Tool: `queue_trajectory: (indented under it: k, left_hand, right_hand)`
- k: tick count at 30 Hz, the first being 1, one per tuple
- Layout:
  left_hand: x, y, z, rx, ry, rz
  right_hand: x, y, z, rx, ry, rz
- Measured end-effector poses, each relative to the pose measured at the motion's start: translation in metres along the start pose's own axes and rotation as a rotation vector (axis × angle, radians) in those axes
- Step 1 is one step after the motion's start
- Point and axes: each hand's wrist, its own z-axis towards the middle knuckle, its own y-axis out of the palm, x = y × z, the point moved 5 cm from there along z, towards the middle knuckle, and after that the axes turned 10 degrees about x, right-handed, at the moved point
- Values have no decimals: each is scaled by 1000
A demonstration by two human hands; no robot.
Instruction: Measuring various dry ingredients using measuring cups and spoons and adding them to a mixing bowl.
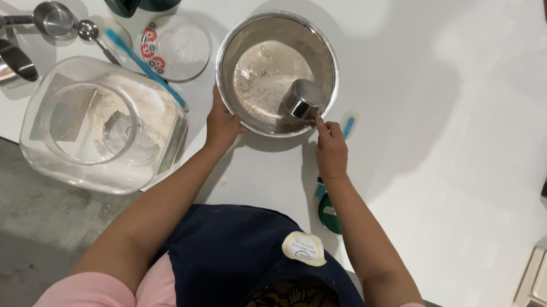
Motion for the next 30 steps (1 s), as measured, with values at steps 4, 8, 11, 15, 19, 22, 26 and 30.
queue_trajectory:
  k: [4,8,11,15,19,22,26,30]
  left_hand:
    - [7,3,4,28,1,23]
    - [1,2,-6,7,-42,-26]
    - [3,3,1,16,-35,-66]
    - [-10,4,5,28,-67,-78]
    - [-4,4,6,37,-59,-80]
    - [-3,5,2,25,-11,-102]
    - [-14,11,25,67,-45,-66]
    - [-8,10,11,27,-133,-126]
  right_hand:
    - [-6,-1,-5,-7,-8,14]
    - [-7,-3,-18,80,-95,52]
    - [-5,-4,-13,99,-85,74]
    - [3,0,-21,5,59,64]
    - [0,-4,-28,18,38,59]
    - [-7,-11,-32,57,-17,90]
    - [-14,-19,-13,109,-28,129]
    - [-14,-22,-26,63,51,185]
